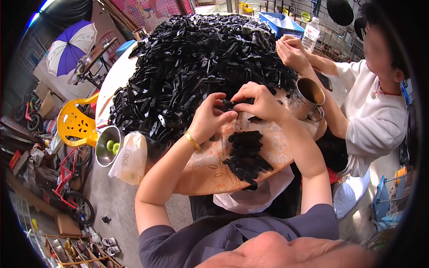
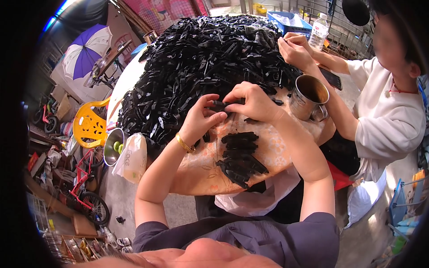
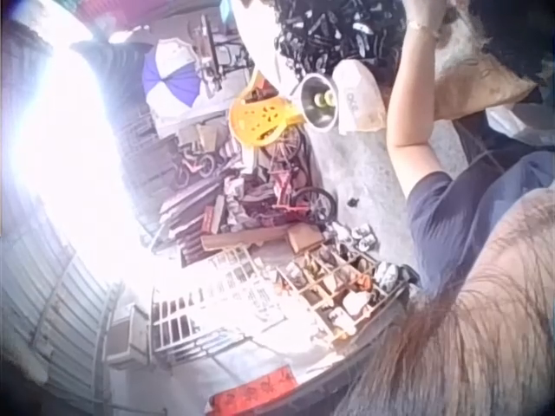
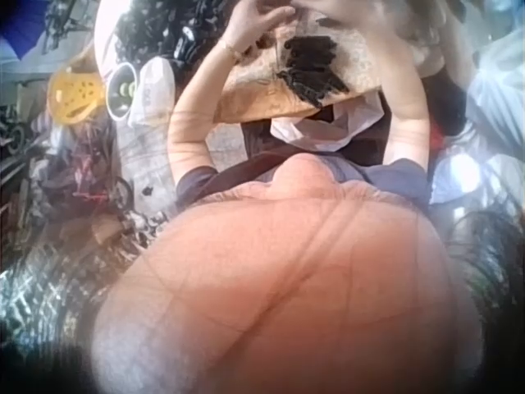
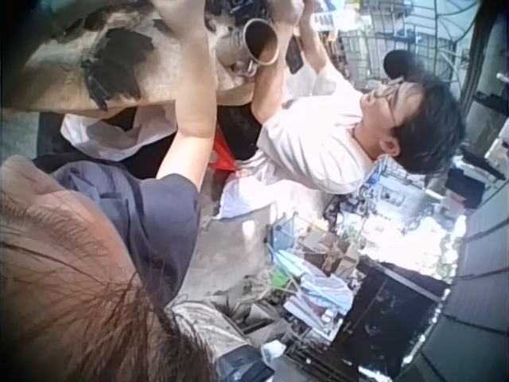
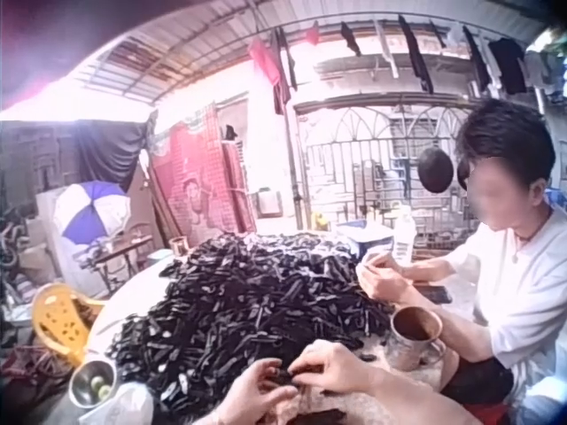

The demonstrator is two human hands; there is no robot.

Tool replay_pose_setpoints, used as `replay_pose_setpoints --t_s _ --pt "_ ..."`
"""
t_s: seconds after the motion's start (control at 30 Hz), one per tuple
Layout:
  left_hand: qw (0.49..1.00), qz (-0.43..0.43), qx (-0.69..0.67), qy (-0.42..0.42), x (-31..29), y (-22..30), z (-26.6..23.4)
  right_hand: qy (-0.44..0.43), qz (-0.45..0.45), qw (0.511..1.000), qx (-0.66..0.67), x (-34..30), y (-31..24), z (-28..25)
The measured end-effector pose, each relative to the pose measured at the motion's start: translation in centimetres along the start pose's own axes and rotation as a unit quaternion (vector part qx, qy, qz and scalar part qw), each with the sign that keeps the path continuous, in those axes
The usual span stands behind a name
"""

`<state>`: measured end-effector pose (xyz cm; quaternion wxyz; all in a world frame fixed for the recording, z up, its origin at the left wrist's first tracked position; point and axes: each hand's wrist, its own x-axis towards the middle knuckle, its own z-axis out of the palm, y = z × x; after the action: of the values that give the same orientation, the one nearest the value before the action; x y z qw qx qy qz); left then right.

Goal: The person sorts a large pile of small black plastic components on a round table into groups by hand.

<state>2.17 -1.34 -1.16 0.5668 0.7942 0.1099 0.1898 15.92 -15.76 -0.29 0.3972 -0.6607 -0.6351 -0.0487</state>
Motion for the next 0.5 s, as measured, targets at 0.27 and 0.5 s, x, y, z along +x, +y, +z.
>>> replay_pose_setpoints --t_s 0.27,0.5 --pt "1.000 -0.015 -0.010 -0.014 0.9 -0.7 -1.2 0.067 0.096 0.987 0.113 0.3 0.1 1.9" --pt "0.986 -0.063 -0.153 -0.003 1.0 -0.1 -1.2 -0.109 -0.011 0.959 -0.261 -1.3 0.3 1.6"
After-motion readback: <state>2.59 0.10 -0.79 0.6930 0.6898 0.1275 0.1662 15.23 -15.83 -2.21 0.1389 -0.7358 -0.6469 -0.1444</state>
